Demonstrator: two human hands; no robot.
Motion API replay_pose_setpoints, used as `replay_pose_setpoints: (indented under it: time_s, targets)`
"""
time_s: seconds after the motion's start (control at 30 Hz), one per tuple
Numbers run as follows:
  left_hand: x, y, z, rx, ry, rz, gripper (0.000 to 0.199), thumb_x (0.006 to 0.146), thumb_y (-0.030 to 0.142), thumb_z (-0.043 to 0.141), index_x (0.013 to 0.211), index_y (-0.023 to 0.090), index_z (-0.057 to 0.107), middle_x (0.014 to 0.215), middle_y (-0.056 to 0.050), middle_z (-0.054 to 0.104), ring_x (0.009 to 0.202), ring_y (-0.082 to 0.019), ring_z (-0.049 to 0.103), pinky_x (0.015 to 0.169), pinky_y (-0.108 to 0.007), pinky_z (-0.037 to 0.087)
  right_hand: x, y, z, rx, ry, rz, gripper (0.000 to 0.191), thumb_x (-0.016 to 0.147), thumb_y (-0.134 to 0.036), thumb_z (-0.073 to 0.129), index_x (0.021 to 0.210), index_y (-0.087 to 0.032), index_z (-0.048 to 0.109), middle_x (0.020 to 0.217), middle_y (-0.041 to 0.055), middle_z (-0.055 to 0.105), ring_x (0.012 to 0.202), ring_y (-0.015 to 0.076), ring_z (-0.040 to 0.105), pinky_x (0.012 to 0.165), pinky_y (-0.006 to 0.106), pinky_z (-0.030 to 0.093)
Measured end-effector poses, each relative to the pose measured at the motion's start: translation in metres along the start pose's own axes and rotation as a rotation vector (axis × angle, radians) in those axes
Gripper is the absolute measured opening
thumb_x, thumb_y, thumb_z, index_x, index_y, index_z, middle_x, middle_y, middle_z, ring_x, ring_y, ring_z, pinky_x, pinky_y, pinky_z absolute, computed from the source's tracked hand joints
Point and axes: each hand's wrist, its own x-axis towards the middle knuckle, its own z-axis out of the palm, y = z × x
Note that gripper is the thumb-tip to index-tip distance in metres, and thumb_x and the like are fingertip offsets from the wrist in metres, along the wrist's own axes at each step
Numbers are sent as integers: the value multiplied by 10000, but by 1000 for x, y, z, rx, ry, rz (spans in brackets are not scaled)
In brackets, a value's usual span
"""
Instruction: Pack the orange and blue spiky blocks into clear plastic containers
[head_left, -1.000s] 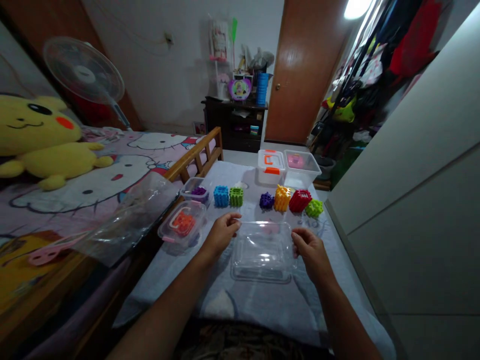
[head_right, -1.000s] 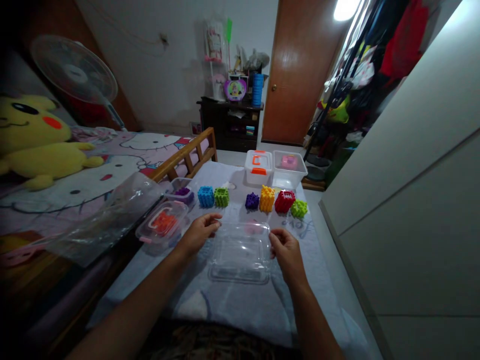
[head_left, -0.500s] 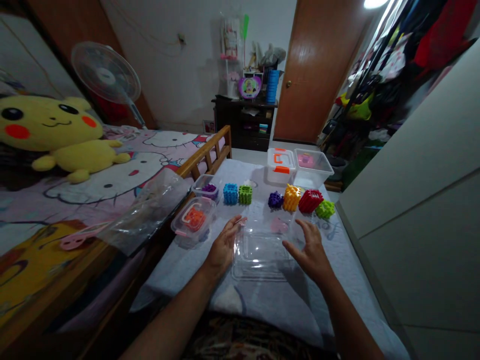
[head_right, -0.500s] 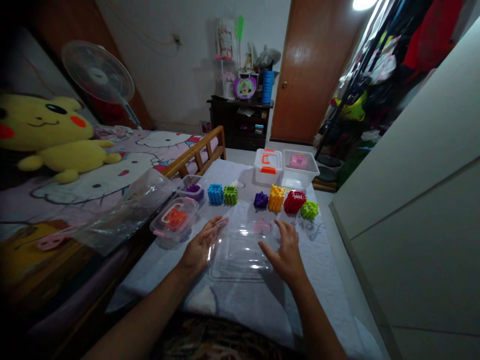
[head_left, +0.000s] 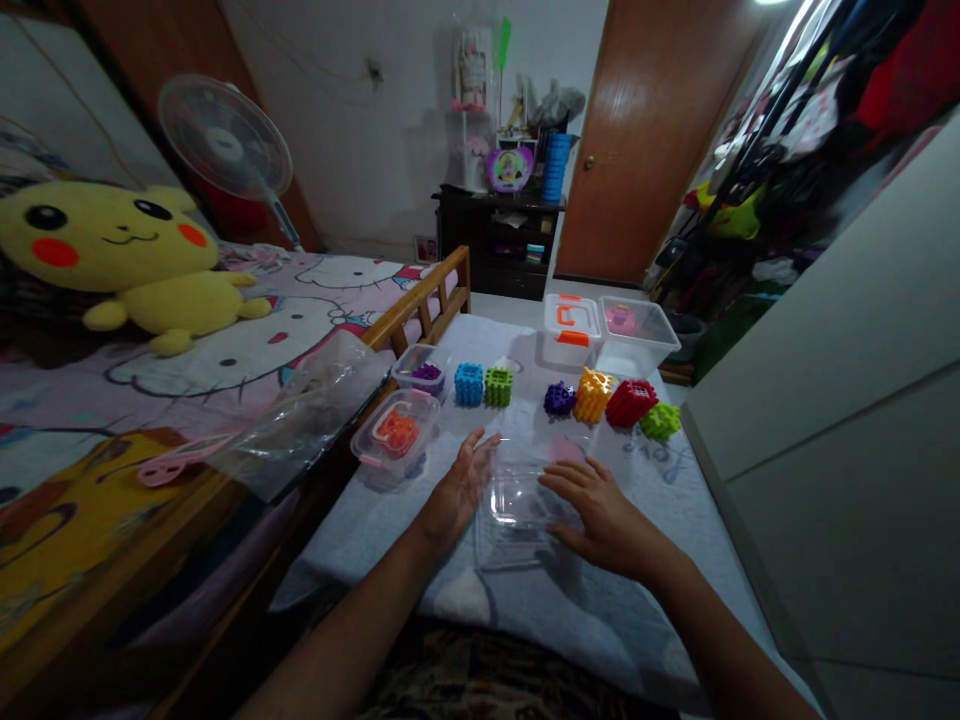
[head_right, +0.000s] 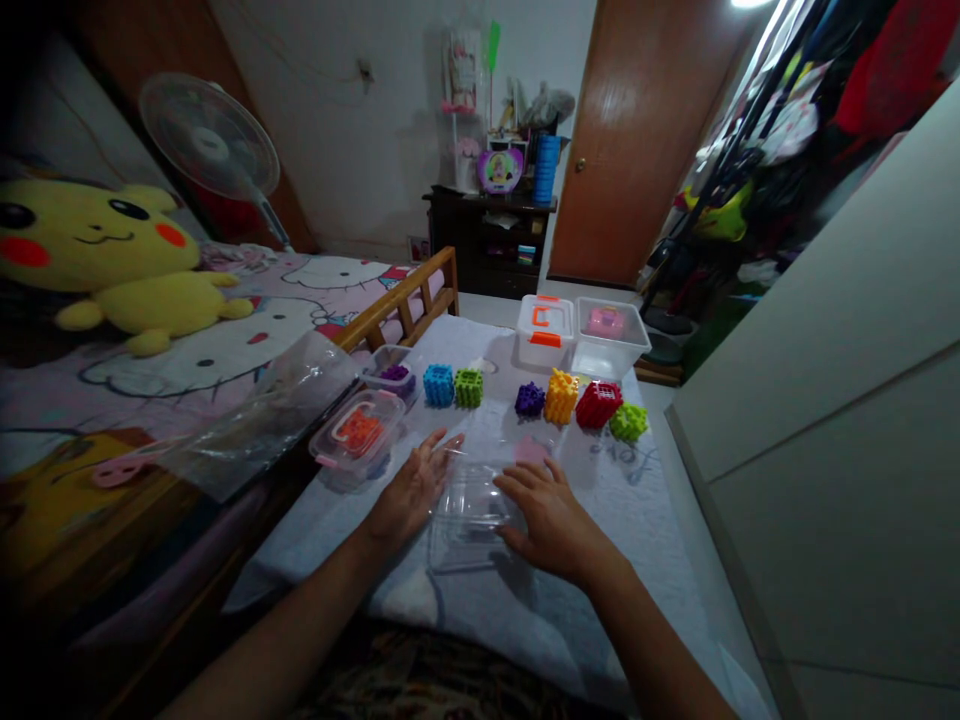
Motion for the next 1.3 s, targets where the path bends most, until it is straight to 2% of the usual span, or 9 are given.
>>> replay_pose_setpoints:
  time_s: [0.07,0.2,0.33,0.47,0.7,0.87,1.03,1.2,1.3]
  targets:
    - [4,-1,0,-31,1,2,665,856,686,574,1365,263,519,1500,-109,510,1469,-252,346,1229,-438,160,-2,-2,1,32,88,-38,368,912,-198,552,1269,-210,639,1284,115,682,1253,273,586,1129,577,362]
    - [7,-3,-1,-13,14,6,681,860,715,532,1359,253,514,1515,-124,490,1480,-254,331,1230,-442,165,-13,-1,-3,110,375,-58,327,954,-171,467,1209,-209,670,1192,111,720,1116,233,662,996,441,519]
    - [4,-8,0,236,53,-15,703,736,387,803,1353,252,494,1558,-153,423,1499,-280,292,1223,-446,180,-33,15,-14,224,694,141,275,971,-299,508,1166,-227,688,1143,88,738,1055,227,694,910,381,566]
    - [4,-12,6,348,103,-8,672,624,106,734,1259,241,557,1535,-154,453,1480,-294,332,1200,-451,236,-50,38,-17,331,806,375,268,934,-396,551,1033,-213,721,1031,87,762,947,241,715,874,408,575]
    - [15,7,11,279,207,-13,633,552,-17,536,1125,232,637,1330,-98,645,1352,-243,502,1117,-403,382,-51,64,2,153,671,409,323,906,-298,464,1085,-216,720,1083,98,740,1006,258,688,929,438,547]
    - [21,28,10,293,307,31,652,510,-33,491,1092,220,640,1270,-79,672,1298,-226,548,1078,-357,419,-48,81,19,-78,478,358,410,883,-156,430,1190,-210,697,1151,114,698,1052,269,639,931,442,535]
    - [20,26,7,271,343,62,644,516,-36,491,1092,217,633,1262,-68,675,1241,-206,583,1041,-326,442,-48,90,32,-268,345,355,417,894,-100,427,1194,-203,698,1193,135,681,1081,297,603,961,477,486]
    - [18,23,1,260,365,93,650,530,-41,498,1107,225,634,1250,-63,682,1266,-203,563,1054,-324,422,-52,83,30,-289,190,279,296,906,-269,561,1158,-196,697,1217,131,666,1108,304,595,998,476,447]
    - [19,25,-1,271,377,111,647,535,-44,494,1102,233,637,1258,-59,678,1297,-199,538,1078,-328,392,-56,81,23,-233,132,244,343,890,-415,608,1131,-192,705,1241,137,659,1117,307,602,1001,481,447]
